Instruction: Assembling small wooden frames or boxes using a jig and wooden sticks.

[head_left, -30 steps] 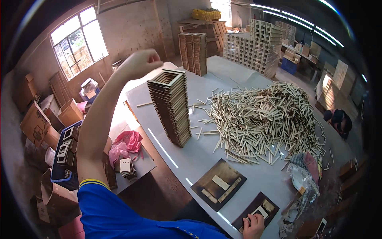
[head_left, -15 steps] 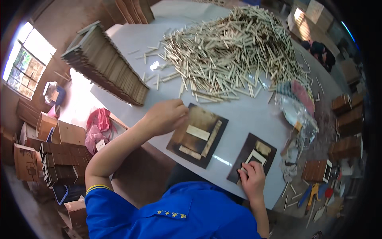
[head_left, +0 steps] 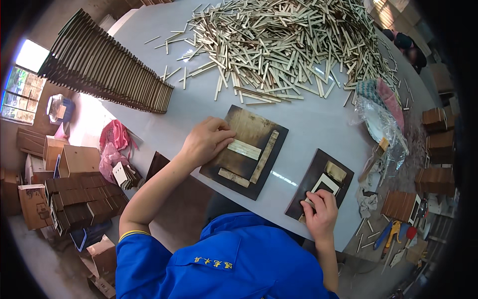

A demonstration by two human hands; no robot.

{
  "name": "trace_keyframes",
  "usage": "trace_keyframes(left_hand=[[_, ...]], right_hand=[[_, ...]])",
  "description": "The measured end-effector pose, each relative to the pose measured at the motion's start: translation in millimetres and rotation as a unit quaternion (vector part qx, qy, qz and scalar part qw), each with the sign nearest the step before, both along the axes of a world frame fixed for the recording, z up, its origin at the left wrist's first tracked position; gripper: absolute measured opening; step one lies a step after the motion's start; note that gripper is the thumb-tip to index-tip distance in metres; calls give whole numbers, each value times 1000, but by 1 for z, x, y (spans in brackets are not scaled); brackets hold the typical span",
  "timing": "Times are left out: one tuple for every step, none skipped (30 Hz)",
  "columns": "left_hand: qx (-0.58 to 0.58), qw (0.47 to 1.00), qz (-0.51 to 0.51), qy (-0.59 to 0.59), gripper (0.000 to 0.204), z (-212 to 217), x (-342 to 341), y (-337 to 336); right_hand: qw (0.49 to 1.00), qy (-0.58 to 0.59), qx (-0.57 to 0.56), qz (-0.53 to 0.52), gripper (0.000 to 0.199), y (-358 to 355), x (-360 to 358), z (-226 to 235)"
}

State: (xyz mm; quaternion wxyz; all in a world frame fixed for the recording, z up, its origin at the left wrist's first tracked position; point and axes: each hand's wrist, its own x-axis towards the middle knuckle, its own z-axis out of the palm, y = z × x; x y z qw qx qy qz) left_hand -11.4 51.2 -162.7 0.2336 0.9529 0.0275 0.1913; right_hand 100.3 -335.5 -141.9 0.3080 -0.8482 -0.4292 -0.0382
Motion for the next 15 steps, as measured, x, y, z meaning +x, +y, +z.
trace_keyframes(left_hand=[[3, 1000, -9, -14, 10, -1, 0, -1], [0, 1000, -10, -12, 10, -2, 1, -1], [10, 1000, -17, -18, 9, -3, 1, -1], [20, 999, -25, -24, 9, -4, 0, -1], [30, 999, -32, -29, 9, -4, -1, -1], [41, 998, -39, -35, 8, -4, -2, -1], [39, 998, -40, -34, 8, -4, -2, -1], [69, 996, -48, -34, 7, -2, -4, -2], [99, 993, -56, -34, 7, 0, -5, -3], [129, 989, -65, -34, 6, 1, -6, -4], [158, 984, -74, -34, 6, 2, -8, -5], [157, 984, -78, -34, 6, 3, -8, -5], [140, 987, -72, -28, 7, 3, -8, -6], [123, 990, -67, -22, 8, 3, -7, -6], [105, 992, -64, -16, 10, 3, -7, -6]], right_hand=[[1000, -4, 3, 0, 30, 0, 0, 0], [1000, -3, 1, -1, 30, 1, 0, 0], [1000, 1, -1, -1, 30, 1, 0, 1], [1000, 4, -2, -1, 30, 1, 0, 1], [1000, 8, -3, -1, 30, 1, 0, 1], [1000, 11, -4, 0, 31, 1, 0, 1], [1000, 12, -5, -1, 31, 1, 0, 1], [1000, 12, -6, 0, 31, 0, 0, 0], [1000, 11, -7, 1, 31, 0, 1, 0], [1000, 10, -7, 2, 32, -1, 1, 0], [1000, 9, -8, 3, 32, -2, 1, -1], [1000, 10, -9, -1, 32, -2, 1, -1], [1000, 8, -8, 0, 32, -3, 1, -1], [1000, 5, -8, 0, 33, -3, 1, -1], [1000, 3, -8, -1, 33, -4, 0, -1]])
